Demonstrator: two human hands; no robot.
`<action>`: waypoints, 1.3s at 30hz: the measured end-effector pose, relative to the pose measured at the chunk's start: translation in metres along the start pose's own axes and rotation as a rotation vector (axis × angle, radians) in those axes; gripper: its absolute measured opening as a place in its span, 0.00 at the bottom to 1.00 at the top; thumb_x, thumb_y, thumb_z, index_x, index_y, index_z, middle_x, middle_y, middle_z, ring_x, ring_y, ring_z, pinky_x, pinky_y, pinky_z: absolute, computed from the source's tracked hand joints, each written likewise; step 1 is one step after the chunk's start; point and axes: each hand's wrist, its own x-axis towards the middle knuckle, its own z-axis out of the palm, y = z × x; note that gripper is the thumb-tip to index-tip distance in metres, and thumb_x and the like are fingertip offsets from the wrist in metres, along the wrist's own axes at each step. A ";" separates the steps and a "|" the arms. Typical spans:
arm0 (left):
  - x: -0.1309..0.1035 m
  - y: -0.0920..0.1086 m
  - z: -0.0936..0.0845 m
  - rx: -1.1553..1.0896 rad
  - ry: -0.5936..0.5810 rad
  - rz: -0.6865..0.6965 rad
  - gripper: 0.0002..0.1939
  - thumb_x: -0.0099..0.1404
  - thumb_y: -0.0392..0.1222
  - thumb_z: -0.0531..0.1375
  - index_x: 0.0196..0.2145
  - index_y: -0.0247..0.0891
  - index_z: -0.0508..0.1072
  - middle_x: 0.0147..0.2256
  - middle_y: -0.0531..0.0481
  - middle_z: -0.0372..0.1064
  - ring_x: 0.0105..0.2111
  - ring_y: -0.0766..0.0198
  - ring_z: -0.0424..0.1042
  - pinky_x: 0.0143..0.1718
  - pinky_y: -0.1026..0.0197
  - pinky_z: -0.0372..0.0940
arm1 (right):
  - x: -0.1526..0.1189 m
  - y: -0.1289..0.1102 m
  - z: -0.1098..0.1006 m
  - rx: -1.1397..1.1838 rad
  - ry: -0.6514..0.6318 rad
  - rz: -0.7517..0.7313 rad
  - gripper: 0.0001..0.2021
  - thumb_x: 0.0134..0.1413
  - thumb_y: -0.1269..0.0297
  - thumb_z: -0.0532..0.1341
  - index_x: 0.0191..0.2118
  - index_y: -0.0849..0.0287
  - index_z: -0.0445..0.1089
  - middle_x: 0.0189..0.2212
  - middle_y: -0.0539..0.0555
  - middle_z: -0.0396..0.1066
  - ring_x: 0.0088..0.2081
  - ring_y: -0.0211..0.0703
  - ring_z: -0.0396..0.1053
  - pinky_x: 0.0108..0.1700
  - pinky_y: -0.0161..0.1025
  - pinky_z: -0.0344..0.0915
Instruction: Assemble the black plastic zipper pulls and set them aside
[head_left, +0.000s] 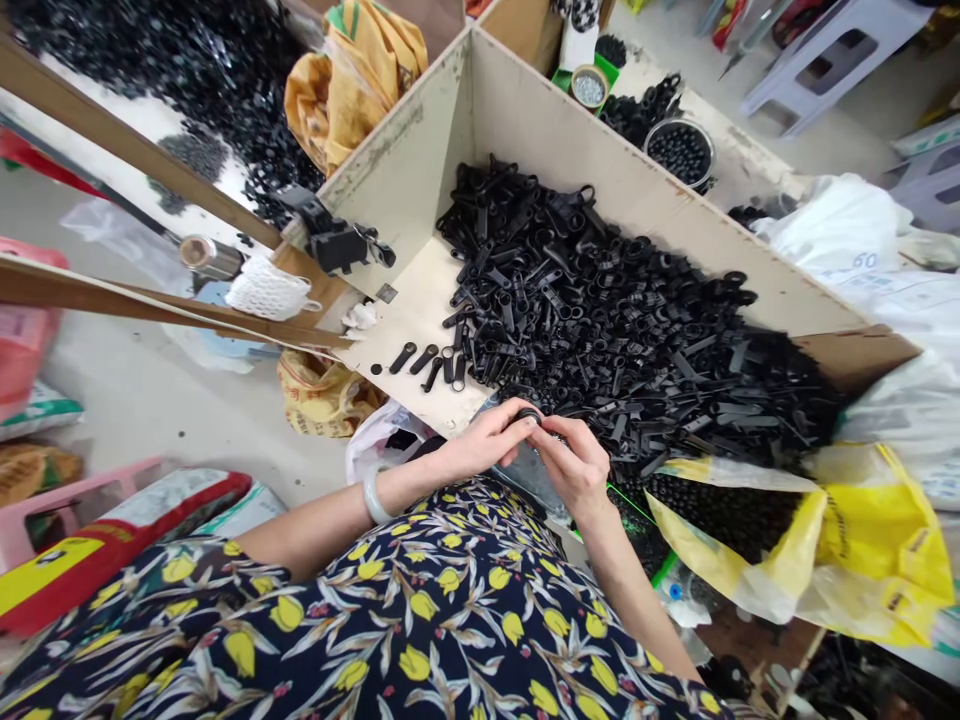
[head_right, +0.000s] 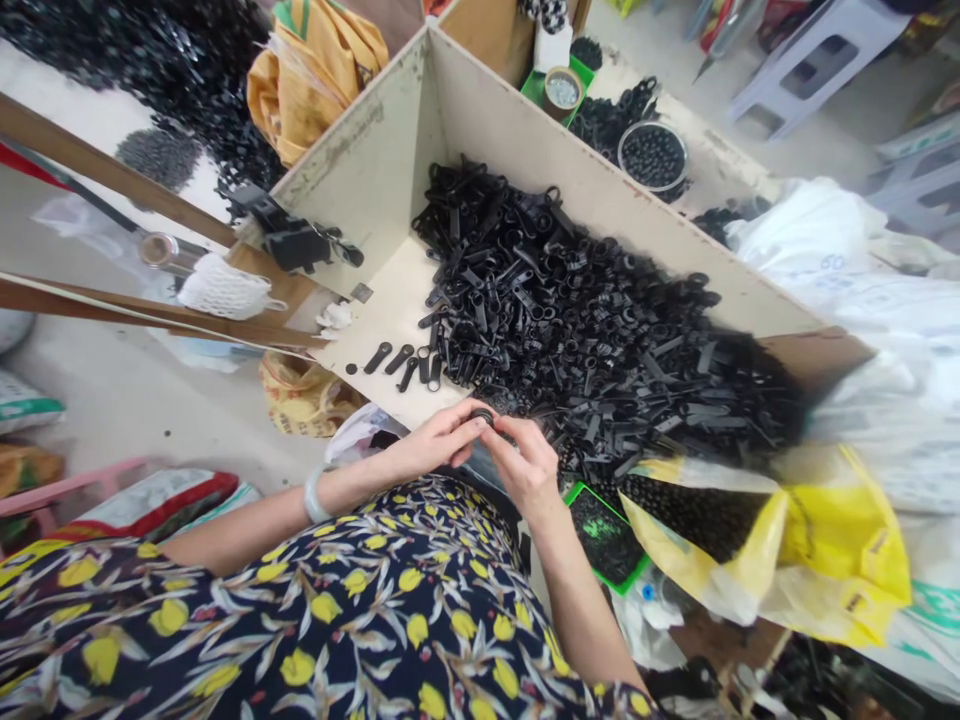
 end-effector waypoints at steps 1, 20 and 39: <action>-0.001 -0.001 0.000 0.017 0.001 0.003 0.24 0.75 0.59 0.54 0.55 0.36 0.68 0.22 0.60 0.58 0.21 0.69 0.61 0.24 0.67 0.55 | -0.001 -0.002 0.000 0.026 -0.014 0.032 0.17 0.64 0.73 0.66 0.53 0.45 0.80 0.44 0.55 0.78 0.43 0.44 0.78 0.44 0.42 0.78; -0.019 -0.012 -0.007 0.379 0.134 0.350 0.19 0.79 0.49 0.50 0.59 0.37 0.68 0.54 0.39 0.74 0.53 0.54 0.74 0.59 0.53 0.66 | 0.004 -0.040 0.026 0.221 0.216 0.317 0.13 0.63 0.74 0.66 0.48 0.49 0.80 0.40 0.53 0.80 0.38 0.42 0.79 0.39 0.39 0.77; -0.015 0.012 -0.028 0.405 -0.017 0.430 0.20 0.77 0.47 0.53 0.61 0.37 0.69 0.57 0.37 0.73 0.57 0.52 0.73 0.62 0.52 0.65 | 0.015 -0.052 0.018 0.047 0.171 0.271 0.15 0.64 0.75 0.66 0.51 0.49 0.79 0.41 0.54 0.80 0.37 0.42 0.79 0.39 0.39 0.78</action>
